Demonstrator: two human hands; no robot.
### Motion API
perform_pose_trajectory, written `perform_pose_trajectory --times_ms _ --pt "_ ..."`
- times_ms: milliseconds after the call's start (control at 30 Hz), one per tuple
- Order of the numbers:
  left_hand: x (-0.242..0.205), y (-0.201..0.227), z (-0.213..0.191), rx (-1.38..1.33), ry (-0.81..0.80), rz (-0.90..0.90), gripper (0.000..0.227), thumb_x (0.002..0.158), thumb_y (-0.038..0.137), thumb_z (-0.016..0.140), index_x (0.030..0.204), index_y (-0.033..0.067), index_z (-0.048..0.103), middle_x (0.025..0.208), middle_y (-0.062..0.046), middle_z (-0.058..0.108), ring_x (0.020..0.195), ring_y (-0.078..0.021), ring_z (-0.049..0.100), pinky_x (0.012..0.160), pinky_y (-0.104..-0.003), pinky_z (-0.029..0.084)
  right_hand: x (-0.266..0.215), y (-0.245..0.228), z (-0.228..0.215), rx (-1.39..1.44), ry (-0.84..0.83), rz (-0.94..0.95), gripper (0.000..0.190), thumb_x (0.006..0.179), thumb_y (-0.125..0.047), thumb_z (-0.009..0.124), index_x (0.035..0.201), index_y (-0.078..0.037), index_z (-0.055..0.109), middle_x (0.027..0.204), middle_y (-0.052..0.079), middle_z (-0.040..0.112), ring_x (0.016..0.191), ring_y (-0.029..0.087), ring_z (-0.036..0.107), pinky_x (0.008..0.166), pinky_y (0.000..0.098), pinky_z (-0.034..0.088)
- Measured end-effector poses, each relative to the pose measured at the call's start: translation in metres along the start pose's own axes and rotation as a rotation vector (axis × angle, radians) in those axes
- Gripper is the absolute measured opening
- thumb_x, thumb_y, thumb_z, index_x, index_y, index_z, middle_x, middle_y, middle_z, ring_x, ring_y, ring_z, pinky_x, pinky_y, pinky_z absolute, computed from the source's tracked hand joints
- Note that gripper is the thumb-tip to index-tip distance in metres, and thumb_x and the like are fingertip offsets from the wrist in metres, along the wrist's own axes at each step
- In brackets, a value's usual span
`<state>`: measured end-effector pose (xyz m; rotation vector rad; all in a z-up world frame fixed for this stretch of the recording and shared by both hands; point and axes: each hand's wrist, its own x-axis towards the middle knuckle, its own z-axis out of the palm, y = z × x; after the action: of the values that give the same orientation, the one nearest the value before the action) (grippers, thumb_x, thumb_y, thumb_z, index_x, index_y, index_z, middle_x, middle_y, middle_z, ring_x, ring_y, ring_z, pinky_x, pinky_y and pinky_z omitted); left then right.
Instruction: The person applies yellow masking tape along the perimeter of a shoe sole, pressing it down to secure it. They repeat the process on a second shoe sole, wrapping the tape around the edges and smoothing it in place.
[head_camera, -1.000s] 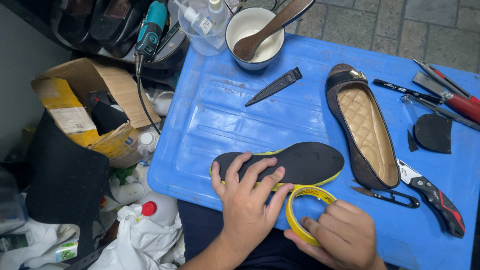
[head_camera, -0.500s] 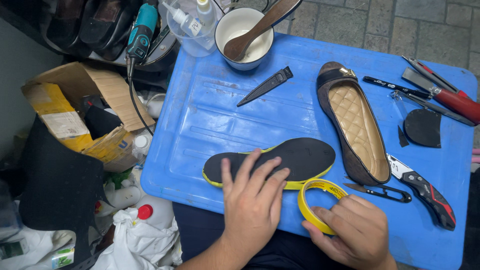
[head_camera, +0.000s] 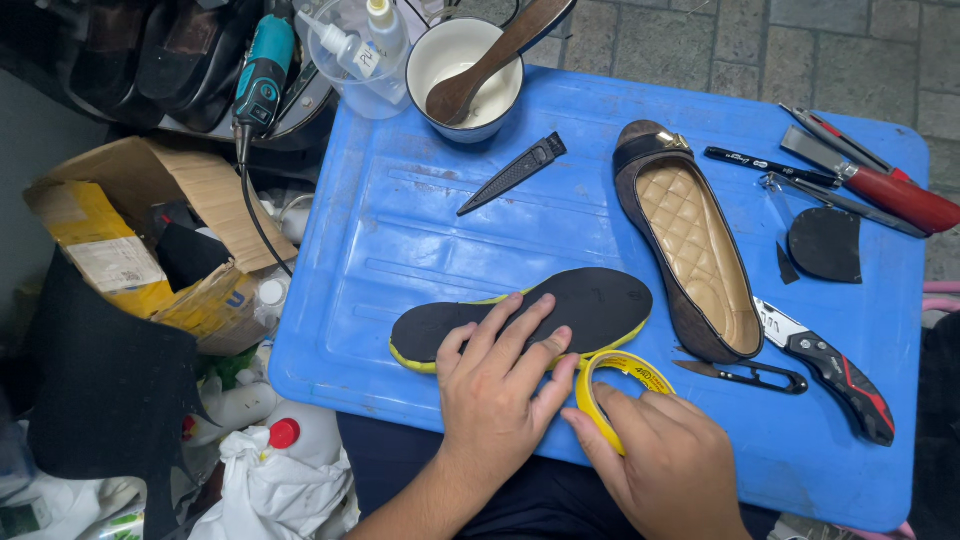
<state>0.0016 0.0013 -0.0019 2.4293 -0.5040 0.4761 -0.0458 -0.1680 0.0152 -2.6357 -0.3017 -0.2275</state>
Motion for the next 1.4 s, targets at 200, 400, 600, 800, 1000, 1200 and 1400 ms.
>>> perform_pose_trajectory --times_ms 200,400,600,800,1000,1200,1400 --pt "0.002 -0.005 0.002 0.003 -0.009 0.011 0.023 0.09 0.03 0.076 0.109 0.0164 0.076 0.131 -0.002 0.07 0.128 -0.0234 0.061 0.1 -0.041 0.036 0.004 -0.003 0.002 0.004 0.111 -0.11 0.025 0.077 -0.017 0.08 0.096 -0.001 0.074 0.063 0.006 0.06 0.056 0.022 0.059 0.053 0.0364 0.045" --pt "0.006 -0.006 0.001 -0.002 -0.012 0.004 0.023 0.091 0.03 0.075 0.109 0.0163 0.076 0.129 -0.002 0.07 0.127 -0.0238 0.061 0.097 -0.041 0.036 0.001 -0.002 0.01 -0.009 0.146 -0.19 0.027 0.074 -0.014 0.084 0.097 -0.001 0.076 0.059 0.002 0.059 0.052 0.02 0.054 0.049 0.0377 0.039" --pt "0.017 -0.017 0.0 -0.005 -0.025 0.009 0.023 0.092 0.031 0.074 0.11 0.0155 0.076 0.128 -0.001 0.071 0.123 -0.0229 0.064 0.094 -0.041 0.038 -0.014 0.012 0.006 0.106 0.251 -0.268 0.026 0.072 -0.008 0.082 0.095 -0.001 0.072 0.065 0.003 0.06 0.058 0.02 0.055 0.054 0.0364 0.04" --pt "0.019 -0.02 -0.001 -0.009 -0.003 0.001 0.028 0.094 0.036 0.072 0.114 0.0161 0.075 0.128 -0.001 0.072 0.124 -0.0215 0.064 0.095 -0.041 0.039 -0.013 0.031 0.014 0.088 0.074 -0.233 0.029 0.067 -0.013 0.085 0.093 -0.005 0.074 0.079 0.003 0.065 0.081 0.024 0.06 0.074 0.04 0.048" --pt "0.02 -0.018 -0.014 -0.08 -0.078 0.025 0.039 0.091 0.035 0.071 0.123 0.0133 0.072 0.132 -0.007 0.07 0.129 -0.0265 0.061 0.103 -0.045 0.039 -0.008 0.03 0.015 0.125 0.085 -0.2 0.034 0.066 -0.019 0.087 0.094 -0.006 0.073 0.099 0.007 0.065 0.098 0.028 0.059 0.087 0.0432 0.048" --pt "0.02 -0.024 -0.029 -0.122 -0.157 0.061 0.037 0.096 0.022 0.069 0.129 0.0044 0.069 0.136 -0.012 0.068 0.135 -0.0291 0.06 0.107 -0.045 0.045 0.031 0.024 0.0 0.151 0.211 -0.324 0.03 0.076 -0.013 0.084 0.103 -0.007 0.073 0.116 0.012 0.066 0.11 0.029 0.063 0.094 0.0422 0.051" --pt "0.015 -0.029 -0.028 -0.119 -0.077 0.038 0.032 0.095 0.024 0.076 0.123 0.0084 0.071 0.132 -0.006 0.071 0.132 -0.0215 0.064 0.109 -0.043 0.047 0.081 0.025 0.001 0.3 0.075 -0.506 0.026 0.08 -0.011 0.082 0.104 -0.006 0.074 0.117 0.011 0.07 0.114 0.03 0.068 0.101 0.0445 0.053"
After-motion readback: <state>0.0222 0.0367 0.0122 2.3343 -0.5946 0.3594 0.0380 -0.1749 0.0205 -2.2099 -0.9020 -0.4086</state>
